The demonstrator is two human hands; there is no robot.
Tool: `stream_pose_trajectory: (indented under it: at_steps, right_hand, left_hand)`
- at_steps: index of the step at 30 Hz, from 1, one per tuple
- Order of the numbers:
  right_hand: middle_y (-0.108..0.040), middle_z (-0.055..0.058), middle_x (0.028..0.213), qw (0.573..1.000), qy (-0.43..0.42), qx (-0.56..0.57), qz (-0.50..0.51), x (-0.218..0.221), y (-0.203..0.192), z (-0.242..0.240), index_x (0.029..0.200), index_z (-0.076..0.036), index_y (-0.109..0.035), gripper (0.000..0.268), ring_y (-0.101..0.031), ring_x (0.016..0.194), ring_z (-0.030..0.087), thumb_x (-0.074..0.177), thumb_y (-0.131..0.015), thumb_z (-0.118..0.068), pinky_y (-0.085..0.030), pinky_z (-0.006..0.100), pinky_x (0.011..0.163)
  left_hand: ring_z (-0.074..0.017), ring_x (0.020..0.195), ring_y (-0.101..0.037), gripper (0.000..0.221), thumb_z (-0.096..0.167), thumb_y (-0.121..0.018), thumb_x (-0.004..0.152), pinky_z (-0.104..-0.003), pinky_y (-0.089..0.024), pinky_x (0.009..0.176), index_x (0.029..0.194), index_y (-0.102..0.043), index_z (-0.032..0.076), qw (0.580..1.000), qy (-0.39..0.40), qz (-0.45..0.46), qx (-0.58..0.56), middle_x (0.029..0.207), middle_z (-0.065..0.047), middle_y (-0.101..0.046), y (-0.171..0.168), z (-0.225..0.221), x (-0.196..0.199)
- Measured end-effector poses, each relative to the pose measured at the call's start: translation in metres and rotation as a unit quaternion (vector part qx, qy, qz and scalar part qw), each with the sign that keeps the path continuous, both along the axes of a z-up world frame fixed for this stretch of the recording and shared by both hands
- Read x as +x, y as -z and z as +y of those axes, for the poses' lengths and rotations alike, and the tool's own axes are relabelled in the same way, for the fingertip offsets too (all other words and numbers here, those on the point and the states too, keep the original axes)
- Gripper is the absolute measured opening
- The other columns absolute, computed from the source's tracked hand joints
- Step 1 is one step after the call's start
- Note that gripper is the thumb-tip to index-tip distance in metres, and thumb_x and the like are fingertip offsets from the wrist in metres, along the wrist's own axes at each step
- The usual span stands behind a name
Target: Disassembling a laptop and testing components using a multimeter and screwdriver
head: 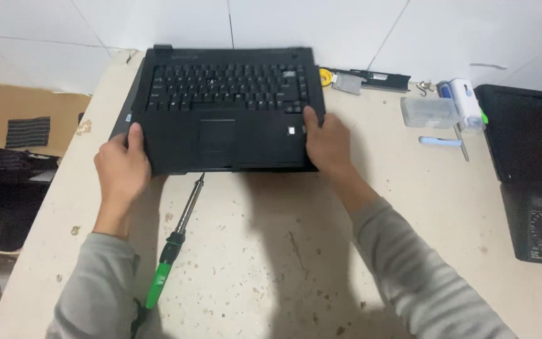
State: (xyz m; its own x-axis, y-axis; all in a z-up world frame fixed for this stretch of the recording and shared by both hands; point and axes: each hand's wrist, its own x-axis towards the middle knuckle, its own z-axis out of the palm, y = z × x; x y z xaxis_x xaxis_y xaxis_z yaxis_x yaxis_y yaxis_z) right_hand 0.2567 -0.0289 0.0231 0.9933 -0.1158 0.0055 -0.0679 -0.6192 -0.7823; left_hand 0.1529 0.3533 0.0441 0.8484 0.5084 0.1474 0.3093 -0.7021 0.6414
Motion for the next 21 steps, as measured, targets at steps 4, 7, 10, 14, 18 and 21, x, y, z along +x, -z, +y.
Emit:
stream_pose_trajectory:
  at_steps: [4,7,10,14,18,21]
  right_hand:
    - [-0.076,0.030,0.093,0.995,0.023,0.001,-0.093,-0.022,-0.041,-0.052,0.099,0.000,-0.074,0.071,-0.076,0.099,0.051,0.115,-0.055,-0.067,-0.053,0.061,0.088]
    - [-0.069,0.023,0.096,0.991,0.038,0.065,-0.107,-0.064,-0.076,-0.125,0.108,0.001,-0.072,0.071,-0.066,0.097,0.038,0.116,-0.069,-0.069,-0.046,0.054,0.091]
    - [-0.052,-0.010,0.093,0.996,0.050,0.038,-0.071,-0.139,-0.112,-0.192,0.107,-0.023,-0.065,0.034,-0.042,0.089,0.006,0.128,-0.061,-0.049,-0.031,0.031,0.076]
    - [-0.049,0.007,0.081,0.993,0.117,-0.028,-0.013,-0.231,-0.075,-0.293,0.089,-0.009,-0.052,0.061,-0.041,0.081,0.017,0.136,-0.058,-0.048,-0.032,0.040,0.063]
    - [-0.081,0.030,0.095,0.966,0.204,-0.112,0.115,-0.299,-0.010,-0.339,0.105,0.006,-0.076,0.071,-0.072,0.095,0.039,0.129,-0.056,-0.058,-0.049,0.050,0.086]
    - [-0.075,0.026,0.086,0.969,0.219,-0.035,0.112,-0.328,0.011,-0.328,0.101,0.005,-0.072,0.060,-0.062,0.087,0.029,0.124,-0.064,-0.050,-0.048,0.044,0.080]
  left_hand:
    - [-0.0566,0.088,-0.076,0.057,0.036,-0.052,0.132,-0.062,-0.054,0.073,0.112,-0.078,-0.012,0.994,0.029,-0.103,-0.013,0.086,-0.037,-0.072,-0.020,-0.042,-0.016]
    - [-0.0700,0.101,-0.069,0.057,0.034,-0.051,0.127,-0.073,-0.052,0.078,0.117,-0.074,-0.018,0.988,0.038,-0.146,-0.040,0.097,-0.048,-0.071,-0.069,-0.124,-0.053]
    - [-0.0594,0.085,-0.067,0.048,0.046,-0.041,0.119,-0.066,-0.040,0.072,0.111,-0.068,0.007,0.992,0.021,-0.109,-0.063,0.092,-0.029,-0.076,-0.075,-0.193,-0.089]
    - [-0.0394,0.071,-0.061,0.040,0.045,-0.042,0.116,-0.053,-0.041,0.063,0.115,-0.065,0.013,0.980,0.048,0.024,-0.191,0.083,-0.016,-0.068,-0.056,-0.267,-0.156]
    - [-0.0529,0.103,-0.073,0.051,0.039,-0.043,0.113,-0.054,-0.054,0.086,0.158,-0.057,0.019,0.971,0.090,0.042,-0.216,0.121,-0.021,-0.076,-0.033,-0.302,-0.211]
    - [-0.0523,0.104,-0.074,0.050,0.043,-0.043,0.113,-0.054,-0.056,0.087,0.146,-0.063,0.010,0.978,0.100,0.049,-0.179,0.117,-0.022,-0.079,-0.007,-0.308,-0.241]
